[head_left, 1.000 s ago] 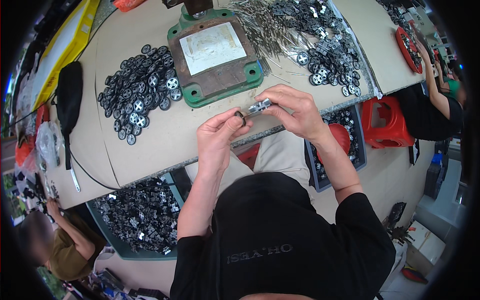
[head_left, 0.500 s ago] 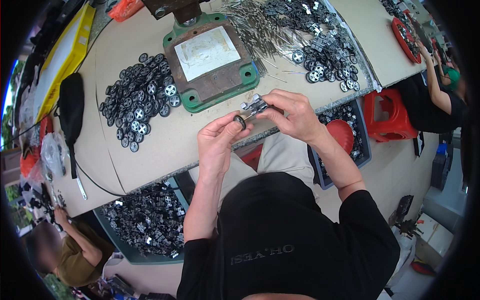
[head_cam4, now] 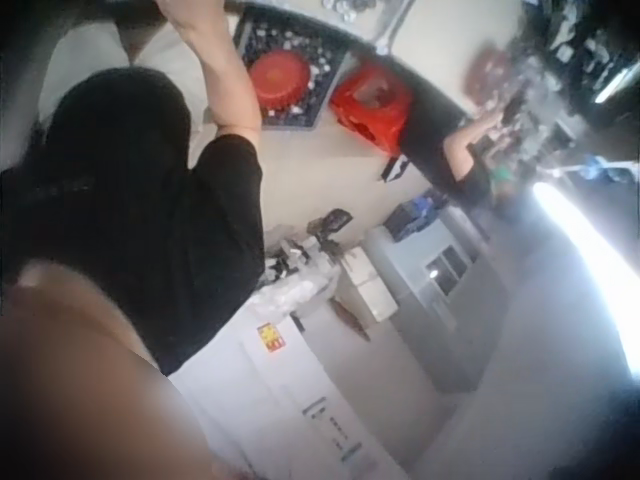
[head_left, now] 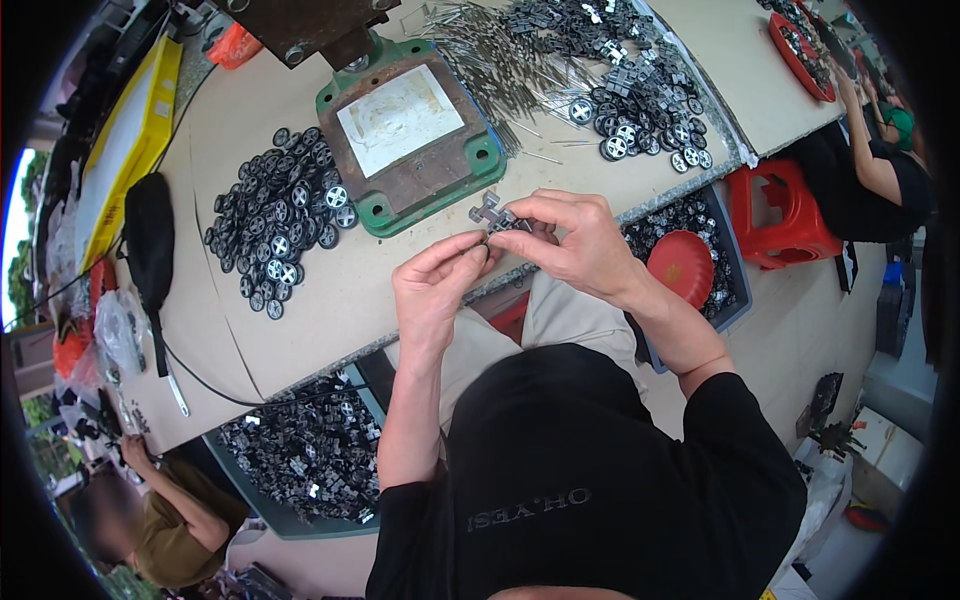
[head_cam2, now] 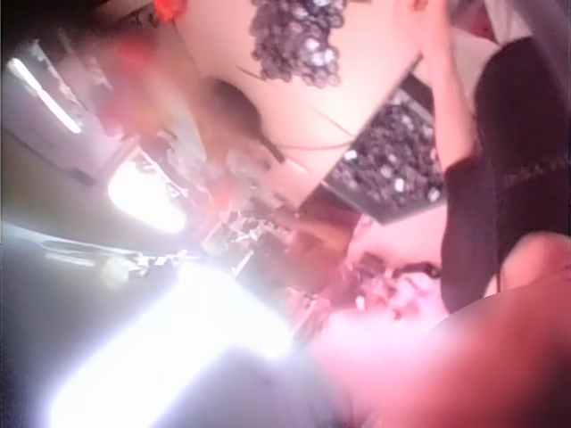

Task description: Manually assemble small metal and plastic parts into a housing at a manufacturing workstation.

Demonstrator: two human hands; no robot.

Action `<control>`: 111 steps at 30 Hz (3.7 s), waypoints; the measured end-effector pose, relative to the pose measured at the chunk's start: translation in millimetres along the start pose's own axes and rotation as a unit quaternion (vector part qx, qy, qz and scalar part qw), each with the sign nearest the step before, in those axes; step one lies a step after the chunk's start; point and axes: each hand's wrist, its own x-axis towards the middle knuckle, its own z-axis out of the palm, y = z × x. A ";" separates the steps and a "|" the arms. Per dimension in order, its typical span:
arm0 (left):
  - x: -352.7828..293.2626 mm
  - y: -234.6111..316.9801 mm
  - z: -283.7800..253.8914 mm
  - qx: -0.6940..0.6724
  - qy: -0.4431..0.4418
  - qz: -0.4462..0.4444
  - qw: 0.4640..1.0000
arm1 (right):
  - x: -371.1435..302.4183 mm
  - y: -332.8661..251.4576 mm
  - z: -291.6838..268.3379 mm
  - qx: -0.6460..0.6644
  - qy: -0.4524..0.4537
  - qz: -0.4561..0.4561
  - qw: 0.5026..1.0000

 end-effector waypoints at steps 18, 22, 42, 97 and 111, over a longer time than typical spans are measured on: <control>-2.3 -8.7 5.5 0.229 0.042 0.210 0.950 | -10.9 -6.1 8.9 -0.023 0.034 0.006 0.999; -3.0 -6.0 6.0 0.218 0.044 0.202 0.954 | -10.0 -3.5 8.6 -0.037 0.039 -0.037 0.998; -0.8 -5.4 6.4 0.133 -0.006 0.169 0.977 | -0.7 5.3 -5.5 -0.064 -0.010 -0.162 0.985; -10.5 -16.4 11.8 0.039 0.039 0.154 0.986 | -6.6 4.8 11.2 0.325 0.012 0.171 0.930; -14.6 -0.4 18.5 -0.053 0.008 0.122 0.991 | -10.8 34.4 4.4 0.444 -0.076 0.143 0.882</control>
